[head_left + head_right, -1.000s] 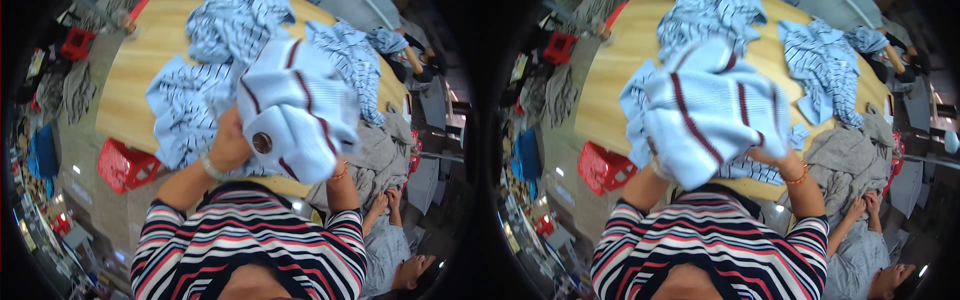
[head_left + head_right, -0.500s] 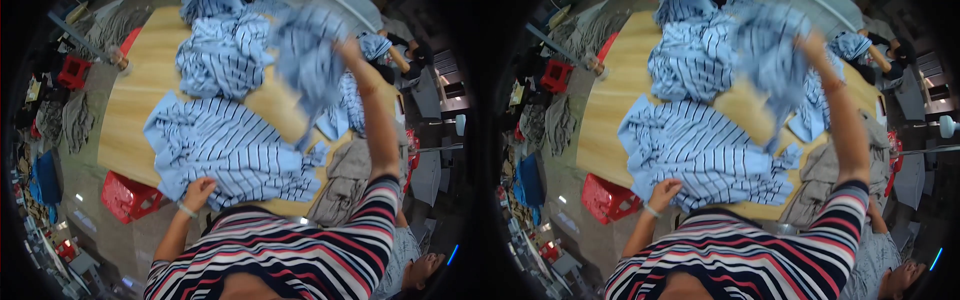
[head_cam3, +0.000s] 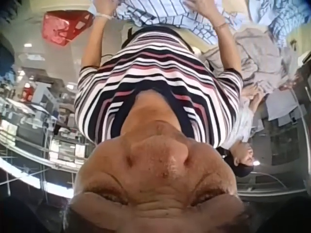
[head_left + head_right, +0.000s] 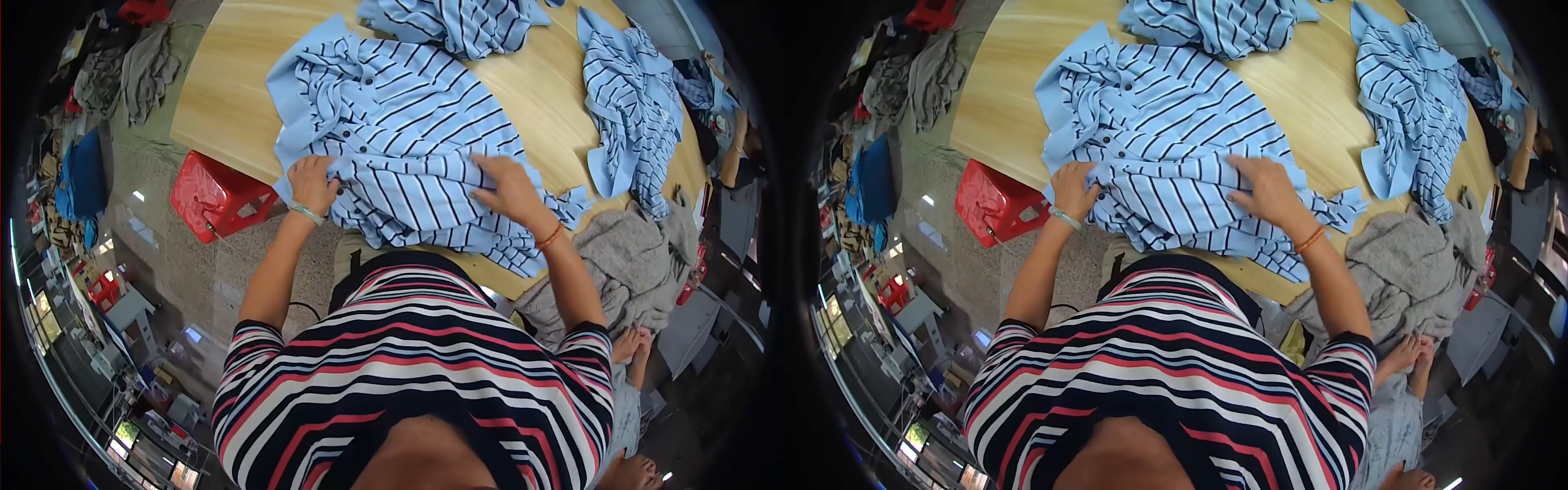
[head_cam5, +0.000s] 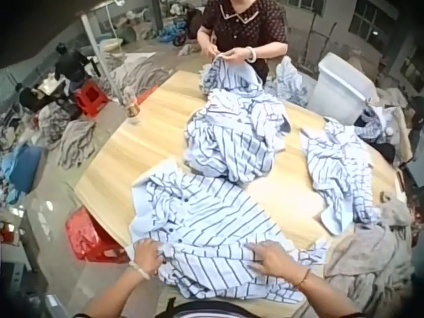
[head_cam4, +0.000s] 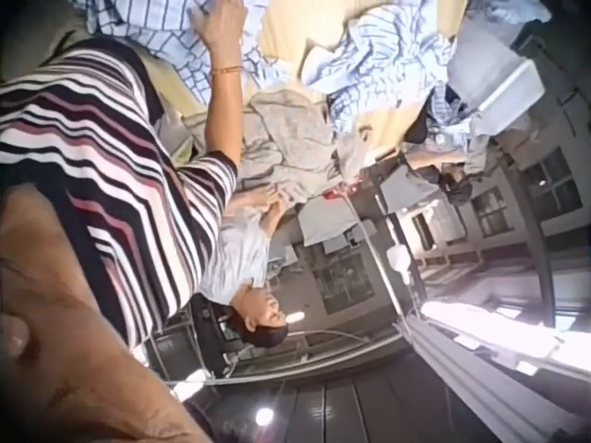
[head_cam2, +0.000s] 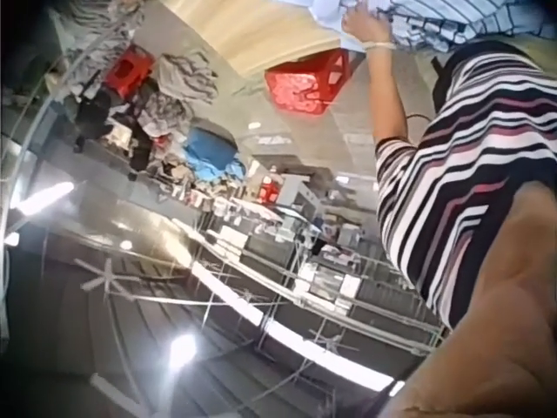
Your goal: Folding blue and white striped shirts on a work table in a garment factory.
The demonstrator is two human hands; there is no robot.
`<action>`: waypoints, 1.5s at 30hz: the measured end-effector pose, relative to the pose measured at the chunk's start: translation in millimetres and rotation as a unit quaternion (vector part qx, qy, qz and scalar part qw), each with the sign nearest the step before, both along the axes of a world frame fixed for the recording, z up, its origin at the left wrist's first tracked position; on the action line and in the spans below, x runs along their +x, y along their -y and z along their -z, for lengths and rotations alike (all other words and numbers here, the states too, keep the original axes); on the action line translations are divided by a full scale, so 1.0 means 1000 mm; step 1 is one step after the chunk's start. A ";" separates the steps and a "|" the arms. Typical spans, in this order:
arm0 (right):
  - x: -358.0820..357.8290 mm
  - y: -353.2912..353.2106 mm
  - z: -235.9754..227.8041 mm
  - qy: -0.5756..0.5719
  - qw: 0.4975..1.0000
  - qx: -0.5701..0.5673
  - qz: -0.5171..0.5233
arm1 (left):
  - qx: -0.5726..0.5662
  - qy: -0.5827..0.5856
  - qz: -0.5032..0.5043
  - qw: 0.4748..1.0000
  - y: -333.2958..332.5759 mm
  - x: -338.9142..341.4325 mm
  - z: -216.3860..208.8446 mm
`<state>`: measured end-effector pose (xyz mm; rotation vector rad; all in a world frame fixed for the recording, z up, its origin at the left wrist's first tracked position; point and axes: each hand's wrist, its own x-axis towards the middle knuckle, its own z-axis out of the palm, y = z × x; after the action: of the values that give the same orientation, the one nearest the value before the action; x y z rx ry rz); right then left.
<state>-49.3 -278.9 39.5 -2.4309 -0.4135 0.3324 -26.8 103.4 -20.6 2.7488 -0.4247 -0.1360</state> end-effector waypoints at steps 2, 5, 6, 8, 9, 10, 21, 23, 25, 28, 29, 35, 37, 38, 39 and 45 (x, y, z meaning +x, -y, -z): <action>-0.021 0.000 0.011 -0.023 1.000 -0.015 0.015 | -0.085 0.019 0.007 0.996 0.000 0.005 -0.004; -0.019 0.027 -0.001 0.070 0.989 0.010 0.133 | -0.226 0.044 -0.012 0.973 0.018 0.014 -0.044; -0.012 0.036 -0.019 0.142 0.973 0.019 0.179 | -0.276 0.052 -0.045 0.959 0.028 0.014 -0.069; -0.001 0.044 -0.071 0.234 0.943 0.037 0.233 | -0.270 0.089 0.014 0.959 0.041 0.010 -0.100; -0.004 0.053 -0.079 0.274 0.932 0.005 0.235 | -0.261 0.127 0.076 0.954 0.044 0.007 -0.109; -0.012 0.060 -0.081 0.252 0.947 -0.034 0.196 | -0.260 0.093 0.101 0.956 0.044 0.000 -0.106; -0.072 0.013 -0.050 -0.069 0.992 -0.102 0.007 | -0.160 -0.170 0.175 0.956 0.026 -0.052 -0.037; -0.054 -0.015 -0.051 0.000 1.000 -0.002 0.018 | -0.193 -0.157 0.174 0.953 0.047 -0.051 -0.041; -0.043 -0.033 -0.035 0.025 0.999 0.032 0.010 | -0.250 -0.086 0.172 0.949 0.075 -0.051 -0.043; -0.039 -0.047 -0.006 0.030 0.998 0.047 -0.034 | -0.271 -0.081 0.181 0.942 0.110 -0.053 -0.039; -0.040 -0.049 0.001 0.021 0.999 0.010 -0.034 | -0.284 -0.077 0.176 0.939 0.118 -0.056 -0.036; -0.041 -0.046 -0.006 0.009 0.996 -0.029 -0.080 | -0.306 -0.145 0.067 0.938 0.150 -0.066 -0.037; -0.047 -0.047 -0.012 0.023 0.997 -0.011 -0.077 | -0.307 -0.164 0.066 0.935 0.154 -0.065 -0.043; -0.050 -0.047 -0.016 0.026 0.998 0.017 -0.058 | -0.305 -0.156 0.089 0.935 0.157 -0.065 -0.039; -0.050 -0.045 -0.019 0.031 0.998 0.042 -0.039 | -0.304 -0.147 0.113 0.934 0.161 -0.064 -0.032; -0.056 -0.053 -0.023 -0.011 0.996 -0.004 -0.091 | -0.261 -0.189 0.126 0.938 0.145 -0.067 -0.035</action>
<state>-105.1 -226.3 62.2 -2.4010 -0.6263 0.4403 -93.9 -41.9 14.4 2.0767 -0.6006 -0.5252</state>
